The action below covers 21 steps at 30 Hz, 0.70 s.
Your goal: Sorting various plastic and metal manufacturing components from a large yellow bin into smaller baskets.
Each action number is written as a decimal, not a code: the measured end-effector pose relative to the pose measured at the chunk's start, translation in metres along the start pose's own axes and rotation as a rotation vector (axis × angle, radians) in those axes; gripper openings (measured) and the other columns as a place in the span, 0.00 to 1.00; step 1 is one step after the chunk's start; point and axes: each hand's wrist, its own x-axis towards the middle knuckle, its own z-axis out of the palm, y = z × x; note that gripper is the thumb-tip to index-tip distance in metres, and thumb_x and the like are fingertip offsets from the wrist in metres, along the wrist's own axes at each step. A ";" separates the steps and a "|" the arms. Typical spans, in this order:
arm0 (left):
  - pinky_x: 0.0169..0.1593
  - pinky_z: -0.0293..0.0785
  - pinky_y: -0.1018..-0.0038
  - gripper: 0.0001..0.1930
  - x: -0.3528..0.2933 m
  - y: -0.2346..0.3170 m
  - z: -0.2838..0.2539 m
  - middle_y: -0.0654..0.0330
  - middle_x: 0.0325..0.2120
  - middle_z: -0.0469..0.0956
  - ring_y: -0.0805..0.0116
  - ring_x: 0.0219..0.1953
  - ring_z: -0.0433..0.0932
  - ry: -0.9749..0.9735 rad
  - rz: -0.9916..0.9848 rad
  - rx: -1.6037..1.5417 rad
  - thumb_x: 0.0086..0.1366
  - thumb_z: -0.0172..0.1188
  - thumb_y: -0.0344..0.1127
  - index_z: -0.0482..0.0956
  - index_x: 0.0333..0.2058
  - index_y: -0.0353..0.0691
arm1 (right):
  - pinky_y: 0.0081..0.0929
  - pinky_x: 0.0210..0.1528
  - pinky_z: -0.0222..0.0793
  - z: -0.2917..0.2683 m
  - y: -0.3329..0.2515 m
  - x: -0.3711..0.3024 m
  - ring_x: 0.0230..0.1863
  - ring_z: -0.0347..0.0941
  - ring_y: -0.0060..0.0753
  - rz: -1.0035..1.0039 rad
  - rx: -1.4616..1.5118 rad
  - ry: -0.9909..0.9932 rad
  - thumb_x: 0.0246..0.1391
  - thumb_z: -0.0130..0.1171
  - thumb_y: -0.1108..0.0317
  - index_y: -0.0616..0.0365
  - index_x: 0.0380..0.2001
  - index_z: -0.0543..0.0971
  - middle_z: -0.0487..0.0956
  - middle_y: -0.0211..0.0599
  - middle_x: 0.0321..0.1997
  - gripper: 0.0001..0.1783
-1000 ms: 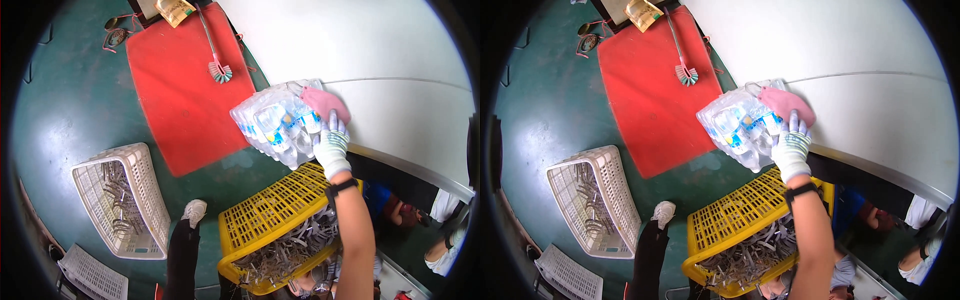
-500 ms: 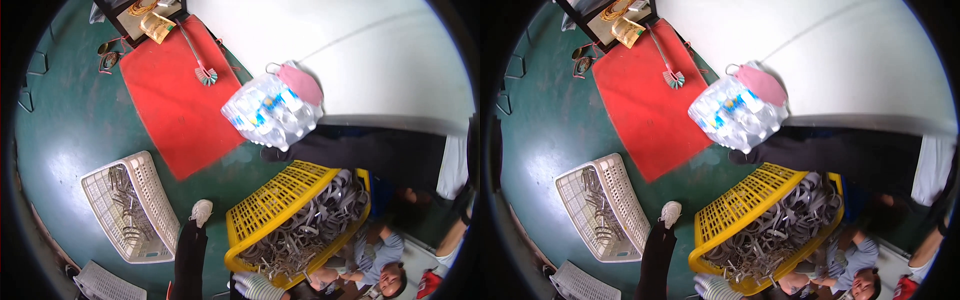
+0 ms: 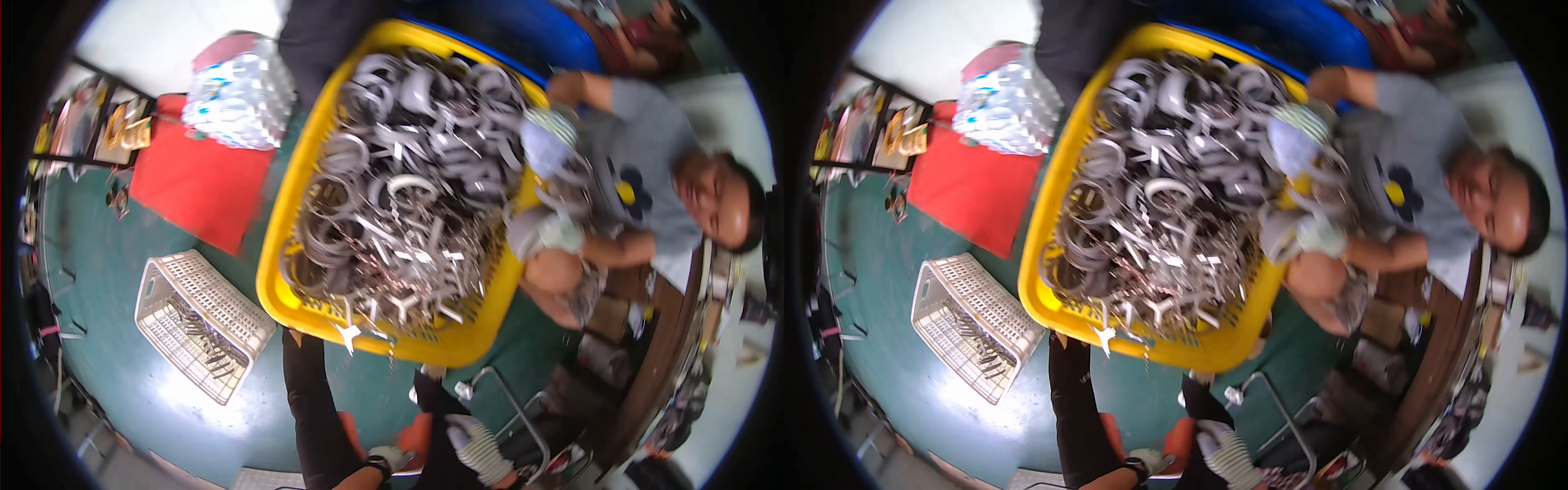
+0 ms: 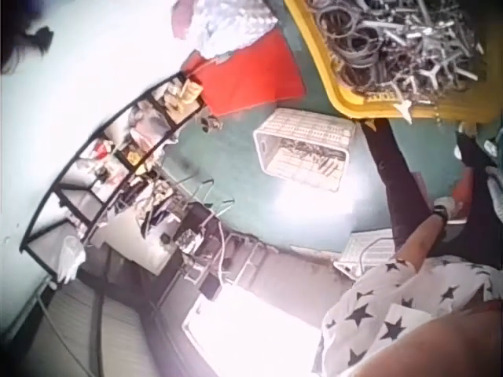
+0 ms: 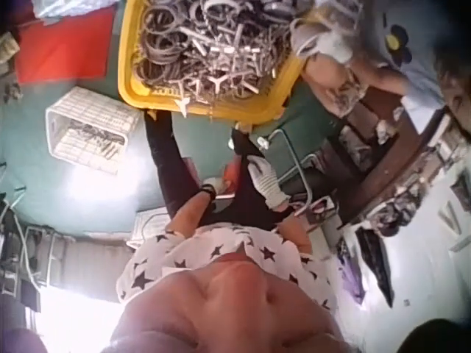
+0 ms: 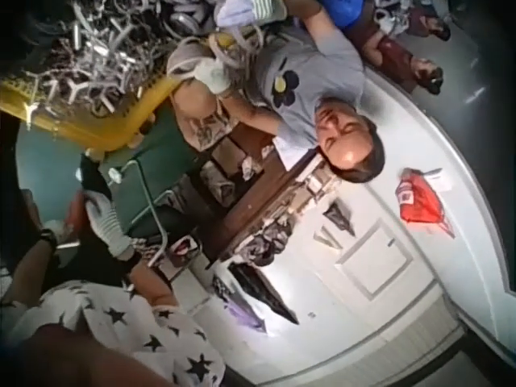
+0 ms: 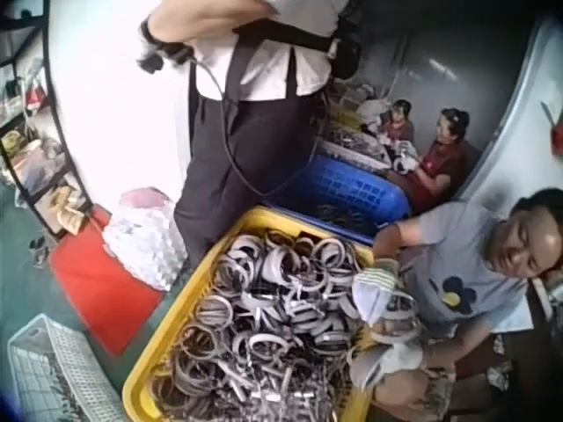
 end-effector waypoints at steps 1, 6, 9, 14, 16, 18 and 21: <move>0.62 0.65 0.56 0.41 0.009 0.017 0.011 0.48 0.54 0.77 0.50 0.58 0.73 0.037 -0.007 -0.076 0.67 0.30 0.71 0.76 0.57 0.44 | 0.36 0.54 0.70 -0.013 0.026 -0.032 0.49 0.77 0.49 0.109 0.058 0.012 0.59 0.54 0.66 0.63 0.47 0.79 0.80 0.51 0.45 0.16; 0.62 0.64 0.57 0.44 0.039 0.016 0.070 0.45 0.52 0.77 0.47 0.57 0.74 0.063 -0.058 -0.111 0.66 0.33 0.73 0.77 0.54 0.38 | 0.41 0.50 0.74 -0.036 0.113 -0.125 0.47 0.77 0.52 0.368 -0.112 -0.008 0.52 0.60 0.60 0.61 0.49 0.79 0.79 0.54 0.46 0.22; 0.62 0.65 0.58 0.45 0.053 0.003 0.081 0.45 0.51 0.78 0.46 0.57 0.74 0.178 0.029 -0.113 0.65 0.33 0.74 0.78 0.53 0.39 | 0.44 0.54 0.72 -0.018 0.116 -0.118 0.51 0.75 0.56 0.420 -0.130 0.036 0.50 0.63 0.61 0.60 0.51 0.77 0.76 0.56 0.52 0.25; 0.62 0.65 0.56 0.45 0.093 -0.024 0.065 0.47 0.57 0.74 0.50 0.60 0.72 -0.057 -0.058 -0.100 0.64 0.32 0.75 0.77 0.55 0.39 | 0.53 0.59 0.64 -0.005 0.143 -0.076 0.56 0.67 0.64 0.125 -0.363 0.225 0.45 0.65 0.63 0.57 0.54 0.73 0.70 0.57 0.57 0.30; 0.62 0.65 0.57 0.45 0.089 -0.007 0.063 0.47 0.56 0.74 0.50 0.60 0.72 -0.025 -0.059 -0.139 0.64 0.33 0.75 0.77 0.55 0.39 | 0.56 0.60 0.60 -0.003 0.165 -0.060 0.57 0.65 0.62 0.104 -0.457 0.233 0.45 0.65 0.63 0.57 0.55 0.73 0.69 0.54 0.59 0.31; 0.62 0.65 0.58 0.44 0.103 -0.002 0.070 0.47 0.56 0.74 0.49 0.60 0.72 -0.005 -0.049 -0.185 0.65 0.34 0.74 0.77 0.55 0.39 | 0.57 0.59 0.59 0.001 0.193 -0.044 0.58 0.64 0.58 0.048 -0.503 0.169 0.44 0.66 0.62 0.56 0.54 0.73 0.69 0.51 0.60 0.31; 0.62 0.65 0.58 0.43 0.145 0.016 0.057 0.46 0.56 0.74 0.49 0.60 0.72 0.025 0.010 -0.238 0.64 0.36 0.73 0.77 0.56 0.41 | 0.55 0.59 0.59 -0.009 0.218 -0.007 0.58 0.64 0.57 -0.074 -0.562 0.046 0.44 0.65 0.61 0.56 0.53 0.73 0.69 0.49 0.60 0.31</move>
